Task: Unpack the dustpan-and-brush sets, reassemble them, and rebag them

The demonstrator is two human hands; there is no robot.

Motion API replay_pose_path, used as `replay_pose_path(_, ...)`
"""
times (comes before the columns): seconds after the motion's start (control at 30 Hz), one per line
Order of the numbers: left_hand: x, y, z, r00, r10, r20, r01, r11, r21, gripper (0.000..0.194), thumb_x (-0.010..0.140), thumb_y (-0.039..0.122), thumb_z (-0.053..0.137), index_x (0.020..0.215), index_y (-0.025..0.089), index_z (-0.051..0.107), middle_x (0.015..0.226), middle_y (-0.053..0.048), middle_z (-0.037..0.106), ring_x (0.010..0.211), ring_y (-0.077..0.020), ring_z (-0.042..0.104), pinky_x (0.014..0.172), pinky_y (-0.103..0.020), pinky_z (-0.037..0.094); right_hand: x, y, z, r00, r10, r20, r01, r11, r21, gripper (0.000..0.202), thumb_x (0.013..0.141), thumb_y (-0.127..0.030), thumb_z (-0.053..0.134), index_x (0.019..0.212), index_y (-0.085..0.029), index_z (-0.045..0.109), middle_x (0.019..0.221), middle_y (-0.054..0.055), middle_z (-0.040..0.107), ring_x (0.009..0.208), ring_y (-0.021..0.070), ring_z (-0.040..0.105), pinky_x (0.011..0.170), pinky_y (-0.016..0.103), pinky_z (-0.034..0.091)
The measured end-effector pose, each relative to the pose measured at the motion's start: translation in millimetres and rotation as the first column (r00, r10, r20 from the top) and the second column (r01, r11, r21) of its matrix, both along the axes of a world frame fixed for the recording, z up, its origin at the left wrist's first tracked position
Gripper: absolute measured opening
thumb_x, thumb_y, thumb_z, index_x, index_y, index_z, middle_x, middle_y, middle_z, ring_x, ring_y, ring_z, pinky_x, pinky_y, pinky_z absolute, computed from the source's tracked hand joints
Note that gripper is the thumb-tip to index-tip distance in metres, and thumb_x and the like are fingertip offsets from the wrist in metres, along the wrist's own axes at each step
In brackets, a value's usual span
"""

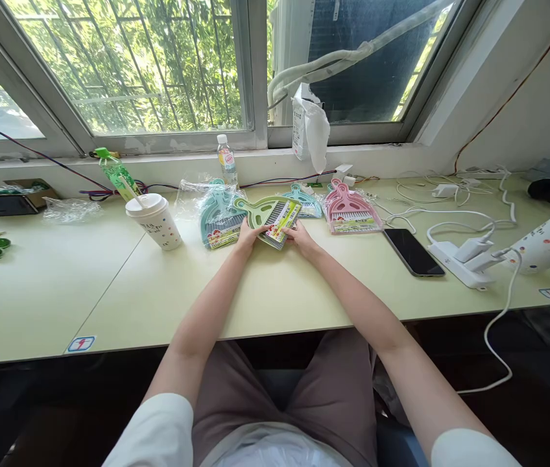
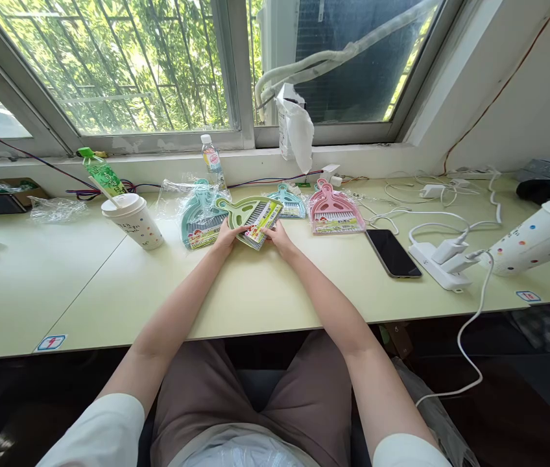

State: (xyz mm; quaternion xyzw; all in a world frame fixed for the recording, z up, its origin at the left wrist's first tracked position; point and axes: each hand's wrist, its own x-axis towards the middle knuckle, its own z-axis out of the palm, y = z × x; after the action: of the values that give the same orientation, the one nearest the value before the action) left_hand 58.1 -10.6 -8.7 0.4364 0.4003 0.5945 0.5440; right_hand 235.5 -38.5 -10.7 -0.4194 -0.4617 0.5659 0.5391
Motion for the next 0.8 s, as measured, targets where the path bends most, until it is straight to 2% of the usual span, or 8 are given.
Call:
replay_pose_path(0.2, 2, -3, 3.2, 0.999, 0.023, -0.046, -0.025, 0.999, -0.031, 0.086, 0.050, 0.017, 0.092, 0.127, 0.023, 0.055, 0.118, -0.009, 0.068, 0.110, -0.0258, 0.066, 0.097, -0.040, 0.055, -2, 2, -1.1, 0.998, -0.062, -0.020, 0.061, 0.997, -0.036, 0.031, 0.077, -0.015, 0.072, 0.102, -0.023, 0.055, 0.103, 0.005, 0.075, 0.086, 0.0189, 0.074, 0.079, 0.037, 0.064)
replay_pose_path(0.33, 0, -5, 12.3, 0.990, 0.007, -0.138, -0.012, 0.999, -0.035, 0.053, 0.072, 0.030, 0.081, 0.120, 0.021, 0.060, 0.109, -0.008, 0.070, 0.095, -0.0233, 0.069, 0.085, -0.039, 0.059, 1, 4, -2.0, 0.996, -0.062, -0.063, 0.061, 0.998, -0.018, 0.031, 0.076, -0.015, 0.072, 0.102, -0.021, 0.056, 0.100, 0.005, 0.076, 0.082, 0.0179, 0.074, 0.077, 0.034, 0.064)
replay_pose_path(0.43, -5, -8, 24.6, 0.929, 0.194, -0.317, -0.156, 0.978, 0.142, 0.027, 0.088, 0.039, 0.065, 0.105, 0.019, 0.067, 0.089, -0.005, 0.070, 0.088, -0.0221, 0.069, 0.081, -0.035, 0.057, 4, 5, -0.6, 0.994, -0.053, -0.093, 0.053, 0.999, -0.004, 0.031, 0.076, -0.016, 0.073, 0.101, -0.021, 0.057, 0.097, 0.004, 0.076, 0.079, 0.0164, 0.074, 0.074, 0.032, 0.064)
replay_pose_path(0.53, -17, -14, 36.4, 0.774, 0.478, -0.414, -0.364, 0.872, 0.326, 0.031, 0.098, 0.041, 0.045, 0.100, 0.021, 0.069, 0.085, -0.007, 0.070, 0.096, -0.0239, 0.068, 0.092, -0.037, 0.052, 6, 6, 1.8, 0.993, -0.061, -0.102, 0.061, 0.998, -0.003, 0.032, 0.076, -0.015, 0.074, 0.102, -0.022, 0.057, 0.098, 0.003, 0.076, 0.080, 0.0162, 0.074, 0.075, 0.032, 0.064)
replay_pose_path(0.63, -35, -15, 39.0, 0.509, 0.691, -0.513, -0.486, 0.723, 0.492, 0.028, 0.097, 0.029, 0.044, 0.108, 0.020, 0.067, 0.117, -0.011, 0.068, 0.127, -0.0280, 0.053, 0.113, -0.045, 0.037, 10, 7, 2.7, 0.991, -0.092, -0.093, 0.090, 0.996, -0.025, 0.031, 0.076, -0.014, 0.072, 0.101, -0.021, 0.056, 0.099, 0.004, 0.077, 0.079, 0.0162, 0.074, 0.074, 0.032, 0.063)
replay_pose_path(0.67, -42, -13, 37.1, 0.434, 0.709, -0.556, -0.479, 0.704, 0.525, 0.028, 0.094, 0.024, 0.048, 0.116, 0.020, 0.065, 0.131, -0.011, 0.063, 0.137, -0.0288, 0.045, 0.118, -0.048, 0.029, 11, 7, 2.6, 0.991, -0.099, -0.086, 0.097, 0.995, -0.030, 0.031, 0.075, -0.014, 0.072, 0.102, -0.021, 0.056, 0.099, 0.004, 0.077, 0.079, 0.0165, 0.074, 0.073, 0.032, 0.063)
replay_pose_path(0.73, -56, -8, 30.3, 0.343, 0.678, -0.651, -0.450, 0.726, 0.519, 0.044, 0.089, 0.021, 0.054, 0.132, 0.020, 0.055, 0.152, -0.011, 0.046, 0.149, -0.0291, 0.027, 0.124, -0.053, 0.016, 13, 7, 2.2, 0.992, -0.104, -0.074, 0.102, 0.994, -0.033, 0.033, 0.075, -0.017, 0.073, 0.103, -0.021, 0.056, 0.100, 0.005, 0.077, 0.080, 0.0174, 0.074, 0.072, 0.032, 0.063)
replay_pose_path(0.8, -67, -3, 22.7, 0.267, 0.579, -0.770, -0.438, 0.785, 0.439, 0.057, 0.088, 0.026, 0.057, 0.143, 0.019, 0.045, 0.161, -0.012, 0.033, 0.154, -0.0311, 0.015, 0.123, -0.059, 0.008, 15, 7, 2.0, 0.992, -0.104, -0.069, 0.102, 0.994, -0.033, 0.037, 0.073, -0.019, 0.075, 0.106, -0.021, 0.056, 0.099, 0.005, 0.077, 0.080, 0.0185, 0.074, 0.072, 0.032, 0.062)
